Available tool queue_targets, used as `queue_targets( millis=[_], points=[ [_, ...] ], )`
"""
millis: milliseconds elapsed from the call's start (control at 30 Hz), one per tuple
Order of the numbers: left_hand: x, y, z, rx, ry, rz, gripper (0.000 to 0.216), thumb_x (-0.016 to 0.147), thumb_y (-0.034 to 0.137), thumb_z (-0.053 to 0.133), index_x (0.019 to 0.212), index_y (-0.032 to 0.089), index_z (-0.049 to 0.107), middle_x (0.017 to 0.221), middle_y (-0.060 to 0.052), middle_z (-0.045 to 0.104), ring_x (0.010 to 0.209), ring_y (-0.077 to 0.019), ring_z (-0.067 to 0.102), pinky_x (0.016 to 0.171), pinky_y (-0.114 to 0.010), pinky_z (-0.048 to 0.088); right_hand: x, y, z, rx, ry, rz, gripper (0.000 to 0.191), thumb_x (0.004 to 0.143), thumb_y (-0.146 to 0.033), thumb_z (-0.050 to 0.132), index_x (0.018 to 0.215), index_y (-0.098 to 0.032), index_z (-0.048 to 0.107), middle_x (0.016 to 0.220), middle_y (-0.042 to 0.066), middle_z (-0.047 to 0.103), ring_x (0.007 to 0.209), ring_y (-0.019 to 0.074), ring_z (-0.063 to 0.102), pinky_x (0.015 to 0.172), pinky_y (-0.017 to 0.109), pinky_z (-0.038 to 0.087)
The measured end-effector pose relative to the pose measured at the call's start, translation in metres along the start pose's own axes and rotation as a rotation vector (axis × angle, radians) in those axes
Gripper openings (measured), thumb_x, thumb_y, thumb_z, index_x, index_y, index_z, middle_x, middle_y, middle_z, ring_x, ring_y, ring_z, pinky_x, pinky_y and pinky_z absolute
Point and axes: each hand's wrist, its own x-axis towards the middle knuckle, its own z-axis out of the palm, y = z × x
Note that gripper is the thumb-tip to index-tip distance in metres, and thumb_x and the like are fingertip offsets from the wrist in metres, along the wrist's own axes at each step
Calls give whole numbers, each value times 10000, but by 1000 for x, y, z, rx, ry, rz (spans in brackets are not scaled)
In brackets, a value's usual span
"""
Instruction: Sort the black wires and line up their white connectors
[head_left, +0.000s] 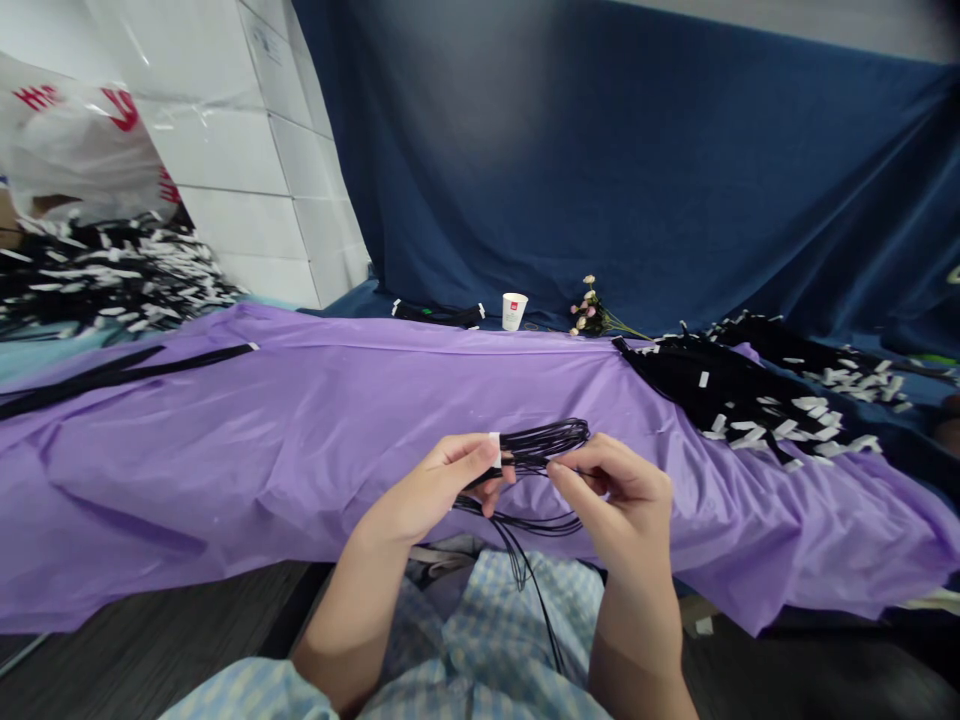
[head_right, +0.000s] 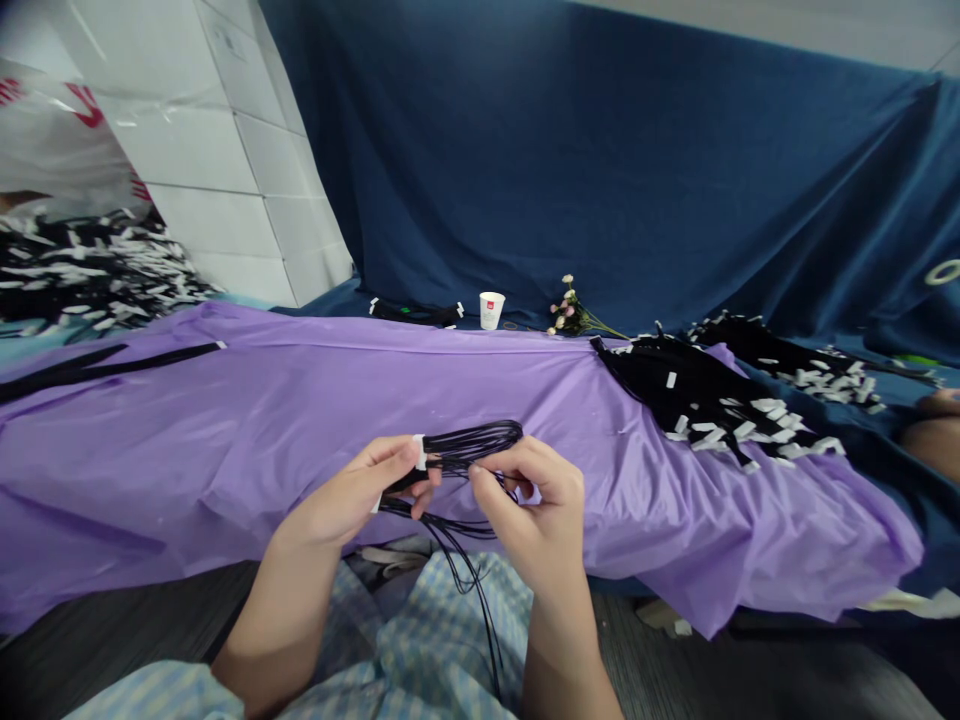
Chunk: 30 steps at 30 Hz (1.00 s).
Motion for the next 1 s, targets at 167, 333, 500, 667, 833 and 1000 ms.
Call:
queue_targets(
  millis=[167, 333, 500, 667, 833, 1000],
  points=[
    [0, -1, 0, 8, -9, 10, 433, 840, 560, 598, 757, 138, 647, 627, 11, 506, 552, -117, 517, 593, -246, 425, 0, -2, -1, 5, -14, -2, 126, 766, -133, 675, 654, -190, 677, 567, -29, 504, 527, 104, 413, 505, 260, 284],
    [1, -1, -1, 36, -24, 26, 433, 844, 556, 599, 742, 136, 629, 660, 6, 526, 567, -109, 514, 597, -240, 420, 0, 0, -4, 40, -76, 6, 133, 771, -130, 673, 651, -186, 675, 567, -32, 485, 527, 100, 396, 510, 266, 266],
    [2, -2, -2, 126, -59, 59, 446, 865, 560, 564, 777, 129, 638, 670, -4, 526, 586, -113, 486, 601, -245, 423, 0, 3, -6, 21, -114, 25, 138, 780, -125, 670, 656, -185, 676, 575, -32, 473, 540, 101, 390, 525, 271, 267],
    [2, -5, -5, 164, -97, 62, 463, 886, 566, 527, 801, 125, 640, 668, -7, 525, 604, -123, 505, 617, -253, 434, -1, 4, -6, 50, -94, 32, 136, 779, -123, 667, 656, -183, 670, 585, -31, 477, 548, 98, 380, 527, 273, 255],
    [2, -6, -5, 198, -127, 86, 460, 907, 552, 503, 798, 125, 632, 662, -4, 542, 603, -120, 530, 627, -249, 425, -2, 6, -7, 111, -99, 60, 135, 795, -141, 666, 666, -181, 665, 596, -32, 458, 558, 101, 359, 534, 276, 253],
    [1, -6, -2, 182, -128, 89, 454, 928, 543, 468, 807, 126, 601, 664, 11, 508, 604, -113, 518, 632, -250, 424, -3, 5, -5, 108, -111, 127, 153, 843, -175, 645, 690, -183, 640, 628, -36, 431, 574, 101, 348, 545, 277, 255]
  ],
)
